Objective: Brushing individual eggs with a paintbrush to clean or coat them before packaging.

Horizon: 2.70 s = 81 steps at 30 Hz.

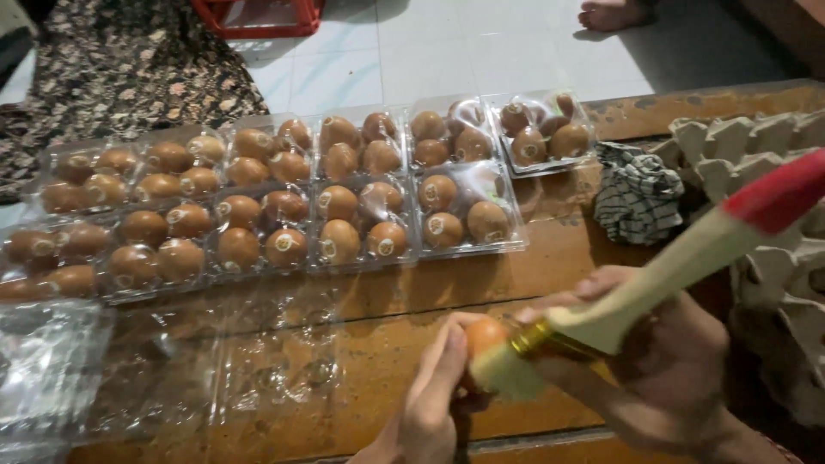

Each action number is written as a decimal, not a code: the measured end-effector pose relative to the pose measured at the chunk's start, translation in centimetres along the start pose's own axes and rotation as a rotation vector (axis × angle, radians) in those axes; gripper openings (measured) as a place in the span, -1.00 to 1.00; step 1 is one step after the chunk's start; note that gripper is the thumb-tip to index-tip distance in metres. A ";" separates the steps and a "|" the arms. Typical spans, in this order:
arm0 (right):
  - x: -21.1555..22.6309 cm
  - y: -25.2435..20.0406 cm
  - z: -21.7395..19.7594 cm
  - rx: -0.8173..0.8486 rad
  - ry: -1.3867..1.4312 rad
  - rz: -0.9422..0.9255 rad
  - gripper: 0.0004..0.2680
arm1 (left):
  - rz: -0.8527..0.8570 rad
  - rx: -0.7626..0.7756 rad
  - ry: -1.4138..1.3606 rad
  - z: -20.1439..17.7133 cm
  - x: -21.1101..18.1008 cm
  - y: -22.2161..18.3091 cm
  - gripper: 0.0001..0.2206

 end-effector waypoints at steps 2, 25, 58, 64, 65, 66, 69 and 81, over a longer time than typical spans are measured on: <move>0.0 1.5 -0.5 -0.052 -0.317 -0.052 -0.66 | -0.056 -0.039 -0.111 0.9 0.7 0.8 -0.61; -2.8 0.9 0.5 -0.049 -0.551 -0.224 -0.75 | -0.184 0.164 -0.407 -2.4 2.5 4.7 -0.58; 0.0 1.4 2.1 0.174 -0.682 -0.315 -0.97 | 0.176 0.290 -0.439 -2.5 1.6 4.6 -0.69; -0.2 0.9 0.9 -0.041 -0.463 -0.268 -0.71 | 0.153 0.222 -0.425 -2.8 1.9 5.0 -0.67; 0.0 1.2 1.2 0.062 -0.490 -0.223 -0.83 | 0.144 0.257 -0.422 -2.7 1.8 4.8 -0.67; 0.2 1.5 1.5 0.165 -0.516 -0.178 -0.89 | 0.135 0.291 -0.419 -2.6 1.7 4.6 -0.67; -1.6 0.9 0.9 -0.039 -0.511 -0.248 -0.70 | 0.117 0.238 -0.454 -2.9 2.3 5.1 -0.61; -0.7 1.6 0.7 -0.066 -0.647 -0.232 -0.70 | 0.092 0.223 -0.369 -3.0 1.7 4.9 -0.65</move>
Point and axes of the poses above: each hand's wrist, its own y-axis towards the middle knuckle, its own z-axis out of the palm, x = y × z, the point moved 2 cm from there along y, towards the middle knuckle, and after that the axes turned 8 degrees about -y, right-handed, at the moved point
